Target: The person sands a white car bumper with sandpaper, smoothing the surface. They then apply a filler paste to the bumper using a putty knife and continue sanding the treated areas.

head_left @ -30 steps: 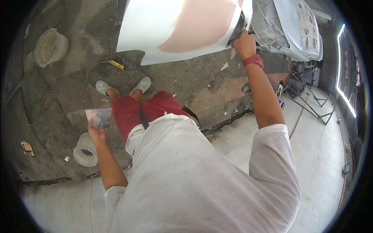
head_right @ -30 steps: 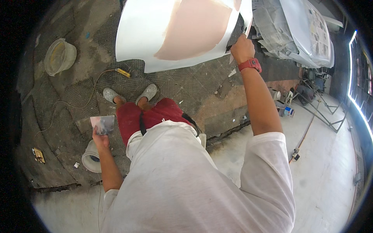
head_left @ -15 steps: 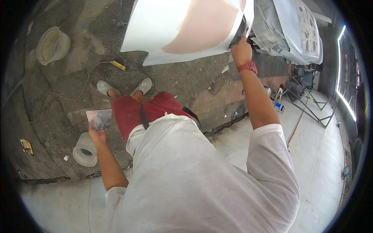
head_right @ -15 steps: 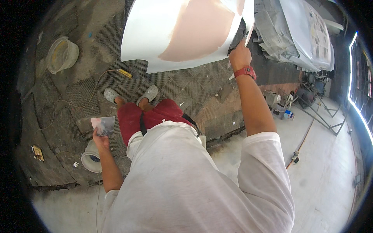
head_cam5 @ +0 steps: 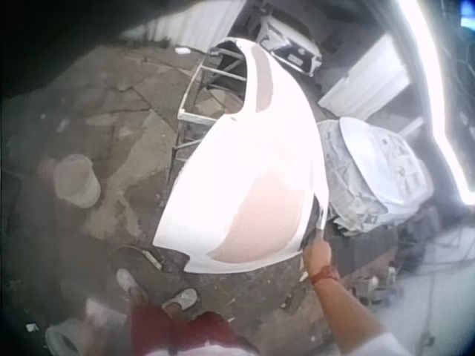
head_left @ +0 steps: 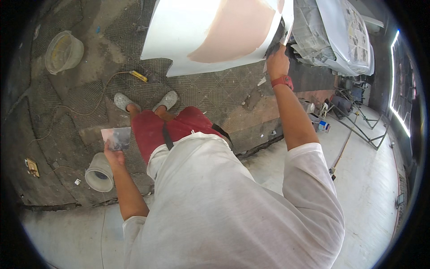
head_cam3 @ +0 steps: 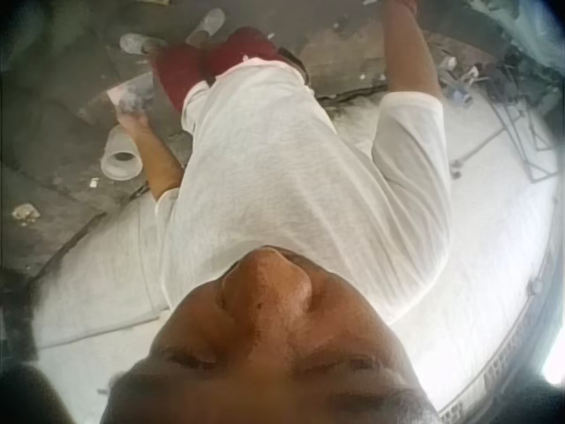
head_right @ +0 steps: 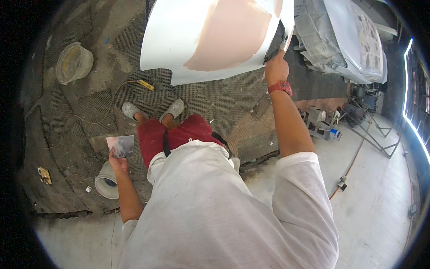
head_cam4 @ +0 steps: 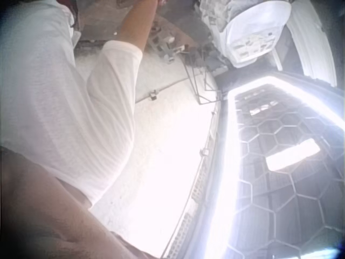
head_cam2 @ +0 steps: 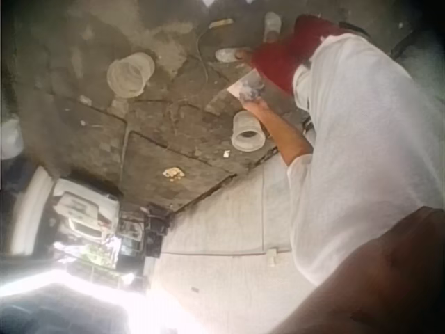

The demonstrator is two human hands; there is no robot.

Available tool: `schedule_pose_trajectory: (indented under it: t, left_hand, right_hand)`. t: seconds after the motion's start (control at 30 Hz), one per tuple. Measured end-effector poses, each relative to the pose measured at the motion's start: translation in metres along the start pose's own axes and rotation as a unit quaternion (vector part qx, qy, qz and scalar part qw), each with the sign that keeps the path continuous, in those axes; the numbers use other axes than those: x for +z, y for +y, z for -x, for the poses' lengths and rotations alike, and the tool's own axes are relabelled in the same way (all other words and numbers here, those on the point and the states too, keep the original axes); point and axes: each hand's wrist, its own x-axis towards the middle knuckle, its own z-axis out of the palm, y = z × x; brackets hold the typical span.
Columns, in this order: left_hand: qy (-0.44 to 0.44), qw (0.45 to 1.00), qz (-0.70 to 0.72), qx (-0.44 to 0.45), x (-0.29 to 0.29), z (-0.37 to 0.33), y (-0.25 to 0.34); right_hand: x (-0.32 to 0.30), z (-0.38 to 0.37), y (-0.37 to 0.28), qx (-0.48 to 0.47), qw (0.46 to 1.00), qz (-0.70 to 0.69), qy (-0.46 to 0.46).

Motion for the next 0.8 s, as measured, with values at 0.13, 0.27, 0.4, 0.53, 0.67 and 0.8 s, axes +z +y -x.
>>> schedule_pose_trajectory:
  t: [0.13, 0.27, 0.4, 0.53, 0.67, 0.8]
  left_hand:
    - [0.000, 1.000, -0.010, -0.006, -0.002, 0.001, 0.003]
    - [-0.013, 1.000, -0.007, 0.004, -0.001, -0.001, 0.002]
    - [-0.006, 1.000, -0.009, 0.000, 0.000, -0.001, 0.003]
    - [-0.006, 1.000, -0.016, 0.004, 0.002, 0.003, 0.004]
    - [-0.003, 1.000, -0.028, 0.009, 0.005, 0.005, 0.005]
    - [-0.018, 0.999, -0.033, 0.003, 0.006, 0.007, 0.007]
  right_hand:
    - [0.006, 0.010, 0.005, 0.000, 1.000, -0.018, 0.004]
    - [0.012, 0.020, 0.014, -0.017, 0.997, -0.065, 0.036]
    - [0.002, 0.038, 0.009, 0.012, 0.994, -0.105, 0.018]
    - [-0.018, 0.055, 0.012, 0.028, 0.995, -0.096, 0.029]
    - [-0.018, 0.060, 0.023, -0.024, 0.984, -0.103, 0.141]
    - [-0.007, 0.066, 0.036, 0.019, 0.996, -0.081, 0.031]
